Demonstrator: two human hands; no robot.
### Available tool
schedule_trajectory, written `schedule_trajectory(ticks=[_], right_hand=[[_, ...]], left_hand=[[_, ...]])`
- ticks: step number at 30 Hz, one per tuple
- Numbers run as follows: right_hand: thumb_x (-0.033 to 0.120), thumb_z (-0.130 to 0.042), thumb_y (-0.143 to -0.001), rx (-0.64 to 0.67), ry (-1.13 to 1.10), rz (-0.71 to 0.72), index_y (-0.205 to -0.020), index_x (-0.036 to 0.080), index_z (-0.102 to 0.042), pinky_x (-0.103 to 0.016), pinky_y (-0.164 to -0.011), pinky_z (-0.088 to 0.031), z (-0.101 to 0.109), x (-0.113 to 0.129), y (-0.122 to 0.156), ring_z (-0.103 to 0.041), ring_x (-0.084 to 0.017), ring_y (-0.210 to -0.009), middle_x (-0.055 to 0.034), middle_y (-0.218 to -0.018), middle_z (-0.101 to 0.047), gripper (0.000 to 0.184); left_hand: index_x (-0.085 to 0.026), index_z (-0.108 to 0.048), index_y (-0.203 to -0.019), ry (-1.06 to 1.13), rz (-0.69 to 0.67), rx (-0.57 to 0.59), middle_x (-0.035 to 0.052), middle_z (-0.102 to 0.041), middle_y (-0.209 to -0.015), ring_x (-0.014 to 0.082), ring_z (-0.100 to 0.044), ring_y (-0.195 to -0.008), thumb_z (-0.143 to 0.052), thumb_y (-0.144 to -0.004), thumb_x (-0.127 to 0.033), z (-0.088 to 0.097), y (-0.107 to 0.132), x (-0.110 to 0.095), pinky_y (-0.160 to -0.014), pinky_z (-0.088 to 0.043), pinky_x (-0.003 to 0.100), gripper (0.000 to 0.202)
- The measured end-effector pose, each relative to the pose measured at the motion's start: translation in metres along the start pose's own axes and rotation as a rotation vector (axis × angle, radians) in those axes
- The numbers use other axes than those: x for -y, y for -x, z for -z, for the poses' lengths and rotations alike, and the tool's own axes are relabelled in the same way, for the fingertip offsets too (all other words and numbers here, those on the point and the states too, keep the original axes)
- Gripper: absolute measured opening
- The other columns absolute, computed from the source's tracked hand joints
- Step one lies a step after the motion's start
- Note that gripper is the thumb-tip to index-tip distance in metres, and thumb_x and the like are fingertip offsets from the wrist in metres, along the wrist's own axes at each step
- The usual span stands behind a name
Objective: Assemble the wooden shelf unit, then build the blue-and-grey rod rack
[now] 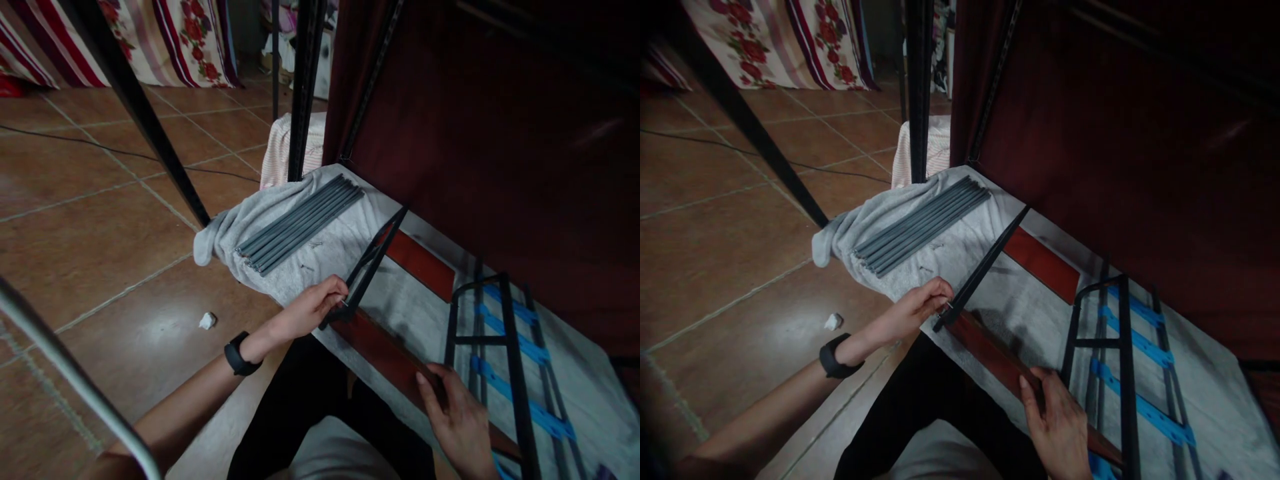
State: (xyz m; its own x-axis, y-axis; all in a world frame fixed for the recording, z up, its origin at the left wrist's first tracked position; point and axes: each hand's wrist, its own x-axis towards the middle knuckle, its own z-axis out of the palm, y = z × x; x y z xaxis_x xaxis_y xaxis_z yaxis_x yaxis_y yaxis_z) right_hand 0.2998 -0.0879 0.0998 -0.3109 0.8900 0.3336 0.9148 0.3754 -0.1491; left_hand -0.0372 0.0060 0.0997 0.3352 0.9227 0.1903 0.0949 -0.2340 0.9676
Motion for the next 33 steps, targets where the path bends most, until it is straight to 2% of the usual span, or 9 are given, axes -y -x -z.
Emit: schedule_trajectory(ticks=[5, 9, 17, 25, 33], right_hand=[[0.043, -0.044, -0.102, 0.081, -0.071, -0.014, -0.107, 0.023, -0.058, -0.029, -0.074, -0.056, 0.005, 0.003, 0.000, -0.072, -0.018, -0.086, -0.0031, -0.096, -0.071, 0.025], [0.042, -0.040, -0.103, 0.051, -0.073, 0.008, -0.111, 0.022, -0.058, -0.031, -0.077, -0.056, 0.005, 0.007, 0.002, -0.072, -0.018, -0.088, -0.0037, -0.098, -0.072, 0.028], [0.040, -0.042, -0.103, 0.031, -0.059, 0.003, -0.110, 0.021, -0.057, -0.034, -0.076, -0.054, -0.001, 0.007, 0.000, -0.071, -0.020, -0.087, -0.0044, -0.096, -0.071, 0.025], [0.038, -0.041, -0.103, 0.044, -0.079, -0.003, -0.112, 0.022, -0.056, -0.033, -0.077, -0.054, -0.002, 0.005, -0.003, -0.071, -0.020, -0.089, -0.0048, -0.099, -0.071, 0.024], [0.037, -0.043, -0.103, 0.042, -0.095, 0.013, -0.112, 0.022, -0.056, -0.033, -0.078, -0.054, -0.001, 0.010, 0.003, -0.071, -0.019, -0.090, -0.0047, -0.100, -0.071, 0.022]], left_hand=[[-0.019, -0.051, -0.095, 0.148, 0.051, -0.072, -0.0010, -0.054, -0.078, 0.0123, -0.052, -0.069, -0.050, -0.097, -0.032, -0.009, 0.002, 0.003, -0.064, -0.043, 0.023, 0.013], [-0.018, -0.052, -0.095, 0.118, 0.071, -0.121, 0.0007, -0.056, -0.080, 0.0128, -0.054, -0.072, -0.049, -0.097, -0.029, -0.013, 0.005, 0.003, -0.066, -0.044, 0.024, 0.011], [-0.017, -0.057, -0.093, -0.110, -0.032, -0.018, 0.0018, -0.059, -0.084, 0.0130, -0.055, -0.076, -0.048, -0.099, -0.030, -0.001, 0.001, 0.000, -0.069, -0.043, 0.025, 0.017], [-0.016, -0.057, -0.096, 0.003, -0.004, 0.020, 0.0011, -0.058, -0.079, 0.0131, -0.055, -0.073, -0.050, -0.099, -0.037, 0.001, -0.002, 0.012, -0.066, -0.043, 0.025, 0.022], [-0.016, -0.058, -0.096, -0.007, 0.007, -0.011, 0.0010, -0.059, -0.078, 0.0127, -0.056, -0.071, -0.051, -0.099, -0.037, 0.000, 0.000, 0.008, -0.064, -0.044, 0.024, 0.023]])
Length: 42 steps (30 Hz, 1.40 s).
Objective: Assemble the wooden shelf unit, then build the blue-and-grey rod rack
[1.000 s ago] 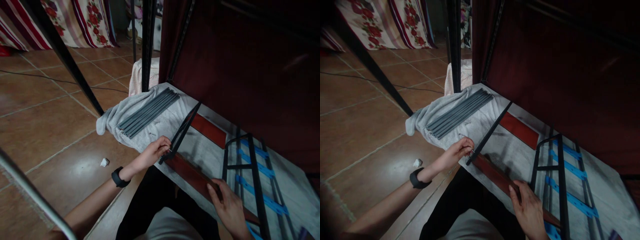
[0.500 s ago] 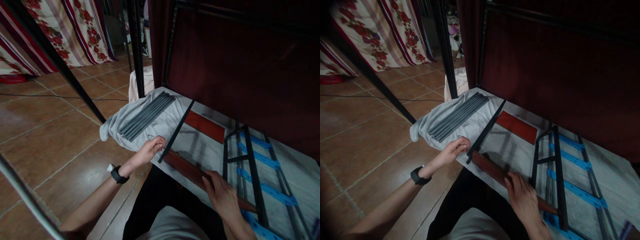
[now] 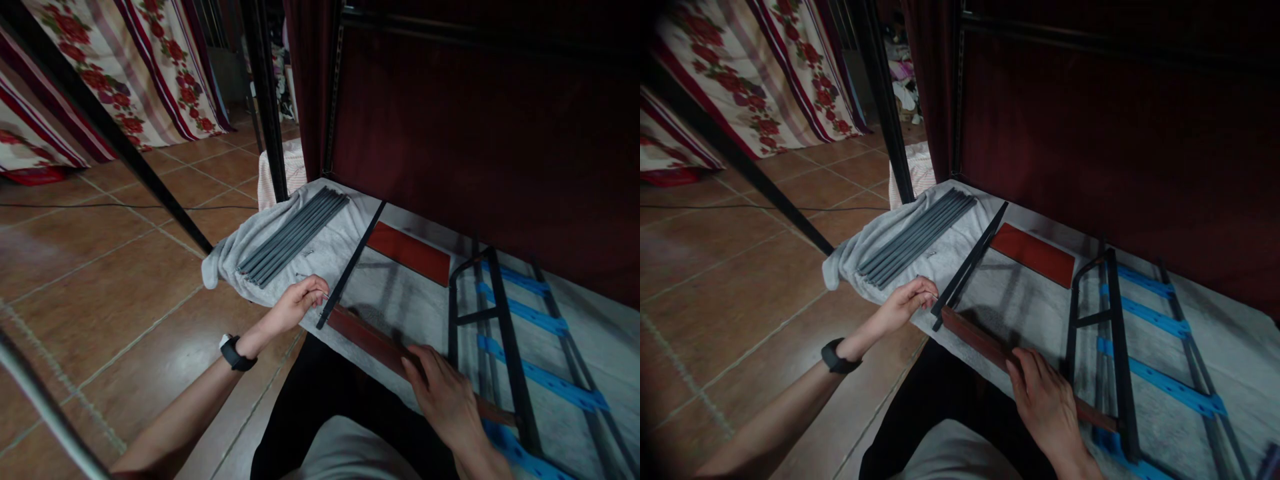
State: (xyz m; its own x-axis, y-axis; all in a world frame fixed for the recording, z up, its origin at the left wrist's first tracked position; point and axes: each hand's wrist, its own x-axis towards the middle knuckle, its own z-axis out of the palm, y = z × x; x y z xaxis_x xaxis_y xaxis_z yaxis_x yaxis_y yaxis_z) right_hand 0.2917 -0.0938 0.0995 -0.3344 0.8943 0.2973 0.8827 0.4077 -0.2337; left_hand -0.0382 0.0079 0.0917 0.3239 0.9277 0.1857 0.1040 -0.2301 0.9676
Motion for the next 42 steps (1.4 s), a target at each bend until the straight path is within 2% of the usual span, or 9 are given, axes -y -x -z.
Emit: schedule_trajectory(ticks=[6, 11, 18, 22, 25, 27, 30, 34, 42], right_hand=[[0.037, -0.039, -0.104, 0.044, 0.042, -0.021, -0.113, 0.023, -0.055, -0.034, -0.077, -0.055, 0.003, -0.002, -0.004, -0.072, -0.020, -0.089, -0.0033, -0.099, -0.072, 0.023], [0.037, -0.038, -0.104, 0.107, 0.058, -0.024, -0.114, 0.024, -0.054, -0.034, -0.075, -0.055, 0.007, -0.005, -0.011, -0.073, -0.020, -0.089, -0.0032, -0.103, -0.073, 0.023], [0.043, -0.039, -0.103, 0.259, 0.025, -0.049, -0.113, 0.025, -0.056, -0.034, -0.075, -0.055, 0.021, 0.000, -0.023, -0.072, -0.021, -0.092, -0.0032, -0.104, -0.073, 0.027], [0.041, -0.039, -0.103, 0.342, -0.011, -0.023, -0.127, 0.025, -0.054, -0.037, -0.085, -0.055, 0.025, 0.018, -0.047, -0.071, -0.022, -0.101, -0.0048, -0.119, -0.071, 0.033], [0.037, -0.039, -0.103, 0.384, -0.066, 0.030, -0.139, 0.024, -0.048, -0.038, -0.094, -0.052, 0.018, 0.041, -0.074, -0.066, -0.023, -0.114, -0.0076, -0.132, -0.064, 0.039], [0.035, -0.041, -0.102, 0.405, -0.103, 0.050, -0.142, 0.021, -0.046, -0.037, -0.094, -0.051, 0.010, 0.057, -0.094, -0.065, -0.023, -0.115, -0.0095, -0.135, -0.062, 0.042], [0.033, -0.045, -0.101, 0.432, -0.102, 0.047, -0.136, 0.022, -0.051, -0.034, -0.085, -0.052, -0.001, 0.076, -0.117, -0.066, -0.023, -0.108, -0.0092, -0.126, -0.066, 0.038], [0.035, -0.046, -0.101, 0.452, -0.090, 0.081, -0.114, 0.025, -0.062, -0.030, -0.079, -0.049, -0.009, 0.088, -0.129, -0.067, -0.020, -0.098, -0.0045, -0.107, -0.068, 0.022], [0.033, -0.044, -0.102, 0.446, -0.180, 0.107, -0.114, 0.025, -0.063, -0.028, -0.078, -0.047, -0.014, 0.079, -0.131, -0.066, -0.019, -0.097, -0.0036, -0.107, -0.068, 0.024]], left_hand=[[-0.016, -0.060, -0.096, 0.002, -0.017, 0.004, 0.0019, -0.060, -0.079, 0.0131, -0.057, -0.072, -0.052, -0.099, -0.037, 0.001, -0.002, 0.006, -0.065, -0.045, 0.025, 0.023], [-0.016, -0.060, -0.097, -0.031, -0.035, 0.001, 0.0015, -0.060, -0.079, 0.0126, -0.058, -0.072, -0.050, -0.100, -0.036, 0.001, 0.000, 0.001, -0.066, -0.045, 0.024, 0.023], [-0.016, -0.062, -0.096, -0.054, -0.026, -0.039, 0.0020, -0.063, -0.077, 0.0134, -0.060, -0.072, -0.049, -0.100, -0.034, -0.002, 0.002, 0.001, -0.067, -0.047, 0.024, 0.023], [-0.016, -0.063, -0.096, -0.017, -0.022, -0.054, 0.0027, -0.065, -0.077, 0.0144, -0.062, -0.072, -0.049, -0.100, -0.035, -0.004, 0.002, 0.004, -0.068, -0.049, 0.025, 0.024], [-0.016, -0.063, -0.096, 0.002, -0.017, -0.069, 0.0027, -0.065, -0.078, 0.0145, -0.063, -0.073, -0.050, -0.099, -0.036, -0.005, 0.003, 0.005, -0.069, -0.050, 0.025, 0.024], [-0.016, -0.064, -0.097, 0.012, -0.021, -0.090, 0.0023, -0.065, -0.077, 0.0144, -0.063, -0.073, -0.051, -0.099, -0.036, -0.007, 0.004, 0.005, -0.069, -0.050, 0.025, 0.024], [-0.016, -0.064, -0.098, 0.026, -0.017, -0.124, 0.0023, -0.065, -0.077, 0.0149, -0.063, -0.073, -0.052, -0.099, -0.037, -0.010, 0.006, 0.006, -0.070, -0.050, 0.026, 0.025], [-0.016, -0.065, -0.096, 0.027, -0.011, -0.165, 0.0029, -0.065, -0.078, 0.0151, -0.063, -0.074, -0.051, -0.099, -0.039, -0.013, 0.009, 0.007, -0.071, -0.051, 0.027, 0.027], [-0.016, -0.065, -0.101, 0.015, -0.064, -0.119, 0.0039, -0.067, -0.084, 0.0139, -0.064, -0.075, -0.050, -0.100, -0.035, -0.009, 0.007, 0.003, -0.070, -0.052, 0.025, 0.024]])
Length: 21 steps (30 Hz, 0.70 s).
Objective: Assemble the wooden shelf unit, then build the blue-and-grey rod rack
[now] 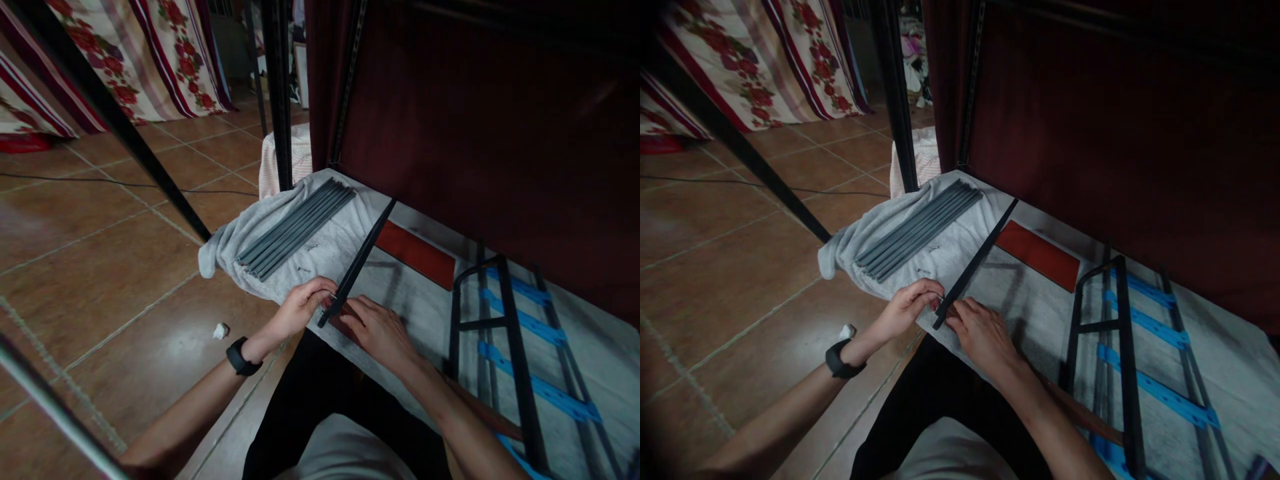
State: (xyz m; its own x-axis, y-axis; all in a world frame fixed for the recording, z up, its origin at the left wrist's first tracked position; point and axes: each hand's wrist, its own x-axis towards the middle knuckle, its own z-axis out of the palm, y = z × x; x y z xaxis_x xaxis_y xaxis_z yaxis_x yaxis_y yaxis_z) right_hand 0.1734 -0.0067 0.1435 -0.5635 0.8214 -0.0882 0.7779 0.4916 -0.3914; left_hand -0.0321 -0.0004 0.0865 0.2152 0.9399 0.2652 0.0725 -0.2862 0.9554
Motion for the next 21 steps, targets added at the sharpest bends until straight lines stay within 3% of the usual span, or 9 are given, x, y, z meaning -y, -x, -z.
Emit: schedule_trajectory(ticks=[7, 12, 17, 21], right_hand=[[0.029, -0.049, -0.100, -0.018, -0.133, 0.024, -0.115, 0.024, -0.064, -0.029, -0.084, -0.048, 0.000, -0.005, -0.004, -0.065, -0.018, -0.101, -0.0031, -0.110, -0.070, 0.022], [0.029, -0.048, -0.100, -0.021, -0.172, 0.023, -0.118, 0.025, -0.065, -0.029, -0.087, -0.049, -0.001, -0.007, -0.005, -0.066, -0.016, -0.103, -0.0025, -0.113, -0.071, 0.025], [0.028, -0.049, -0.099, -0.009, -0.151, 0.005, -0.119, 0.026, -0.066, -0.030, -0.090, -0.049, -0.002, -0.008, -0.006, -0.066, -0.017, -0.104, -0.0034, -0.113, -0.071, 0.026], [0.028, -0.049, -0.099, -0.012, -0.172, 0.013, -0.123, 0.026, -0.065, -0.029, -0.091, -0.049, -0.002, -0.007, -0.005, -0.066, -0.017, -0.107, -0.0030, -0.117, -0.070, 0.029]], left_hand=[[-0.017, -0.068, -0.104, -0.032, -0.034, 0.079, 0.0057, -0.070, -0.096, 0.0148, -0.066, -0.084, -0.051, -0.100, -0.030, 0.008, -0.002, 0.001, -0.078, -0.054, 0.026, 0.022], [-0.017, -0.068, -0.107, -0.071, -0.064, 0.058, 0.0066, -0.070, -0.099, 0.0151, -0.066, -0.086, -0.049, -0.101, -0.028, 0.007, -0.002, 0.000, -0.079, -0.054, 0.026, 0.023], [-0.018, -0.069, -0.100, -0.256, -0.145, 0.019, 0.0088, -0.066, -0.100, 0.0182, -0.064, -0.095, -0.049, -0.101, -0.028, 0.007, -0.002, -0.008, -0.084, -0.052, 0.030, 0.022], [-0.018, -0.070, -0.097, -0.239, -0.134, 0.043, 0.0076, -0.068, -0.095, 0.0165, -0.065, -0.088, -0.049, -0.101, -0.027, 0.009, -0.001, -0.007, -0.079, -0.052, 0.027, 0.023]])
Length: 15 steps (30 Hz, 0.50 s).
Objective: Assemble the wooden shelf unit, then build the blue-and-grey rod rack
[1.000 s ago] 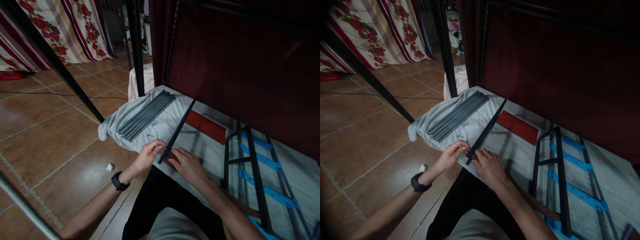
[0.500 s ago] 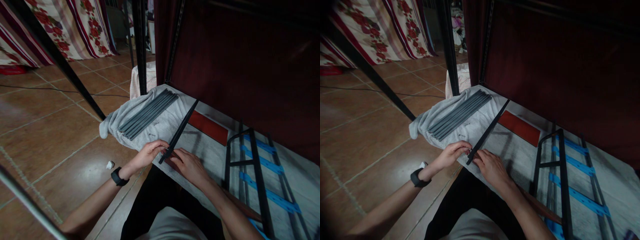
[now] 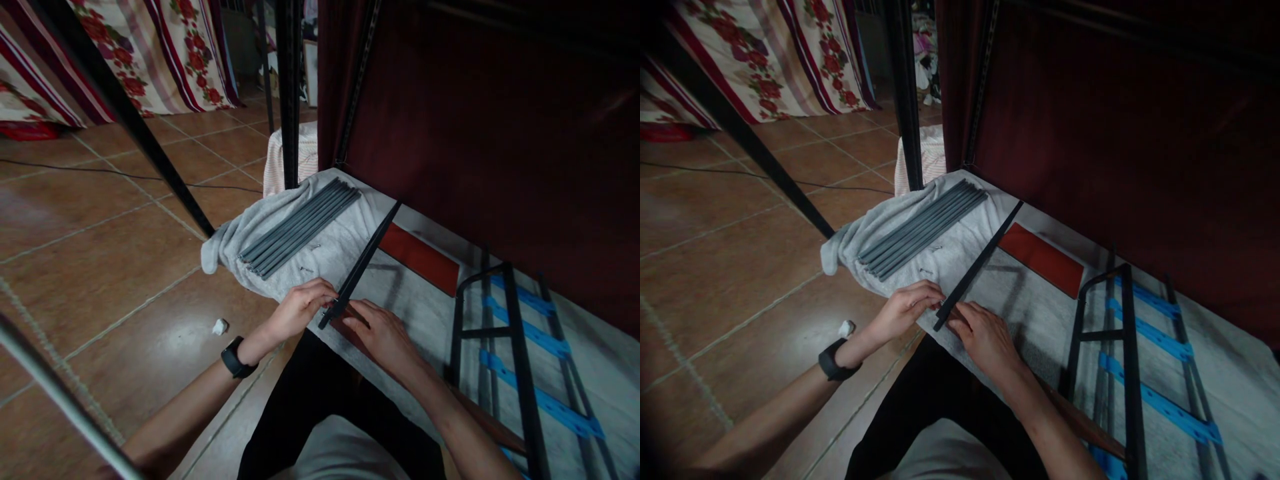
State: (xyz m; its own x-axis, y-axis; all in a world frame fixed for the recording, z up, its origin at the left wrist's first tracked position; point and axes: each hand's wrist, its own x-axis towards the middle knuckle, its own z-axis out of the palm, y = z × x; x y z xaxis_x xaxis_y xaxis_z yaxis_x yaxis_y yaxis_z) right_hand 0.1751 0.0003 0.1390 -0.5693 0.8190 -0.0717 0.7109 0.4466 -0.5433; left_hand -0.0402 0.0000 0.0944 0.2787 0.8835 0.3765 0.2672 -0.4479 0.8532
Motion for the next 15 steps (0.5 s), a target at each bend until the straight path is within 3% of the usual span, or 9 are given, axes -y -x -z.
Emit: schedule_trajectory(ticks=[6, 11, 15], right_hand=[[0.028, -0.050, -0.099, 0.000, -0.001, 0.004, -0.126, 0.028, -0.064, -0.030, -0.093, -0.050, 0.0010, 0.0002, 0.0006, -0.066, -0.017, -0.108, -0.0027, -0.119, -0.070, 0.031], [0.027, -0.049, -0.099, 0.005, 0.017, 0.021, -0.123, 0.027, -0.065, -0.029, -0.090, -0.051, 0.0022, 0.0011, 0.0014, -0.066, -0.017, -0.105, -0.0031, -0.116, -0.071, 0.029], [0.028, -0.048, -0.099, 0.004, 0.004, 0.011, -0.117, 0.027, -0.066, -0.030, -0.090, -0.050, 0.0013, 0.0005, 0.0020, -0.067, -0.017, -0.102, -0.0022, -0.113, -0.071, 0.025]], left_hand=[[-0.016, -0.071, -0.093, 0.100, 0.056, -0.011, 0.0073, -0.067, -0.090, 0.0154, -0.065, -0.079, -0.052, -0.099, -0.028, -0.0005, 0.0004, 0.0006, -0.069, -0.052, 0.025, 0.023], [-0.018, -0.072, -0.098, -0.038, -0.020, 0.006, 0.0098, -0.068, -0.098, 0.0185, -0.065, -0.092, -0.045, -0.101, -0.027, 0.0021, 0.0011, -0.0070, -0.080, -0.053, 0.029, 0.028], [-0.018, -0.072, -0.099, -0.069, -0.056, 0.023, 0.0101, -0.068, -0.101, 0.0177, -0.065, -0.093, -0.044, -0.102, -0.026, 0.0009, 0.0019, -0.0051, -0.080, -0.052, 0.027, 0.029]])
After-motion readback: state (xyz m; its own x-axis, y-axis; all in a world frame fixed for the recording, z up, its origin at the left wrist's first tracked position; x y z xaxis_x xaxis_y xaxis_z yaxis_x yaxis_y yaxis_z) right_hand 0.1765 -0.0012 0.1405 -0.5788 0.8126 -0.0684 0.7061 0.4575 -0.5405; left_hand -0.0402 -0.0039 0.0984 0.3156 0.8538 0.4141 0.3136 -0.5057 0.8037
